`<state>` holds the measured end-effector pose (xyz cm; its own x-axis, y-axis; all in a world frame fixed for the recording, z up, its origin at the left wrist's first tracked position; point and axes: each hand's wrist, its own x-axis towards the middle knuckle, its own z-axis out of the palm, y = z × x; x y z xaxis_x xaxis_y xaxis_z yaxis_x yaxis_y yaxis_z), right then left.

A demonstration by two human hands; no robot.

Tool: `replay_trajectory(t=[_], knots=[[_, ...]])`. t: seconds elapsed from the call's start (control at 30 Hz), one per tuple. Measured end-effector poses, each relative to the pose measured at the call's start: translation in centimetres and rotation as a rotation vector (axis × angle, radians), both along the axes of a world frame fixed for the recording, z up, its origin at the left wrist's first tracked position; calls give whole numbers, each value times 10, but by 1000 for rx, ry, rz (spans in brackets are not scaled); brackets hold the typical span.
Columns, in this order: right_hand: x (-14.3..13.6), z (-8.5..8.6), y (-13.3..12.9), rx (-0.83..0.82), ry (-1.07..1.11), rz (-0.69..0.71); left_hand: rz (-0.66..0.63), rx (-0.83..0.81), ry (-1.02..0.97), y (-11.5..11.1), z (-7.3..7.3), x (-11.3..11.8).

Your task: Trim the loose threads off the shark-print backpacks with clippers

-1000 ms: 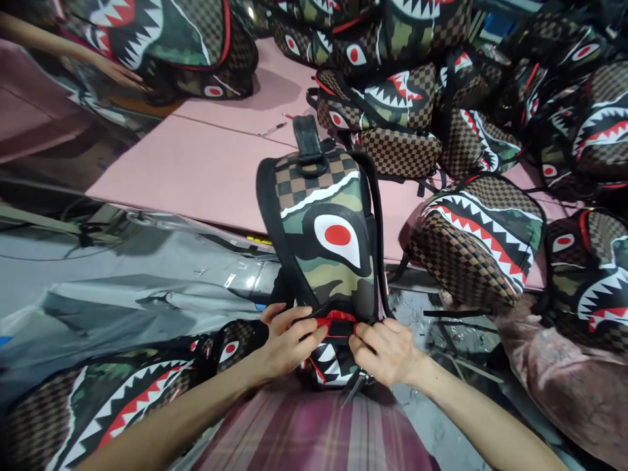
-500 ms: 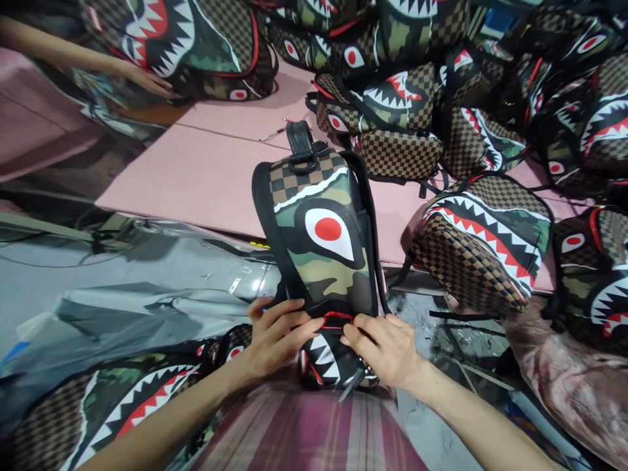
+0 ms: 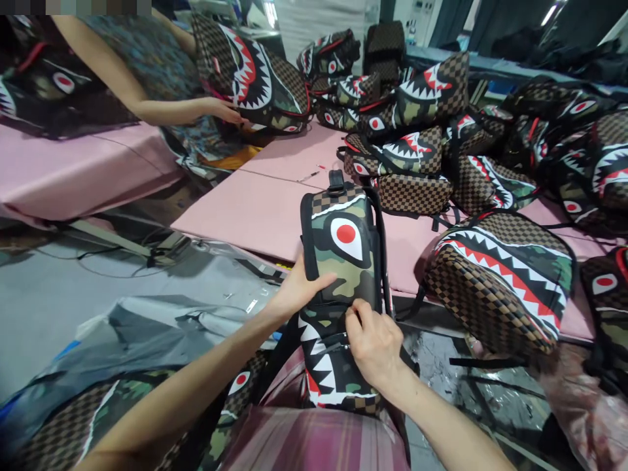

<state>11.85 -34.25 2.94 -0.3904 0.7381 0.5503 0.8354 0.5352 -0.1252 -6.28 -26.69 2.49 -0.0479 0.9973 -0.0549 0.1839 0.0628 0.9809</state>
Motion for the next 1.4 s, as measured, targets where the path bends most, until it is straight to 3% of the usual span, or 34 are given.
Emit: replay_trajectory(t=[0.1, 0.2, 0.3, 0.47, 0.73, 0.9, 1.0, 1.1, 1.2, 1.3, 1.4], knots=[[-1, -8, 1, -197, 413, 78, 28, -69, -126, 0, -2, -6], [0, -18, 2, -365, 751, -2, 85, -128, -253, -5, -3, -17], [4, -25, 2, -460, 825, -28, 92, -111, -198, -8, 5, -20], [14, -23, 8, -491, 882, -110, -79, 2, 145, 3, 24, -9], [22, -18, 6, -566, 1062, -181, -159, 33, 284, 6, 28, 0], [29, -21, 5, -560, 1069, -169, -200, 16, 296, 5, 34, -1], [40, -18, 1, -577, 1017, -225, -254, 29, 213, -12, 28, -11], [48, -4, -7, -427, 806, -300, -197, -3, 200, -38, 13, -21], [45, 15, -16, -342, 518, -289, -119, -59, 173, -55, 0, -23], [31, 30, -22, -348, 298, -242, -115, -64, 158, -56, -4, -18], [17, 36, -25, -293, 189, -213, -162, -28, 180, -51, 2, -12]])
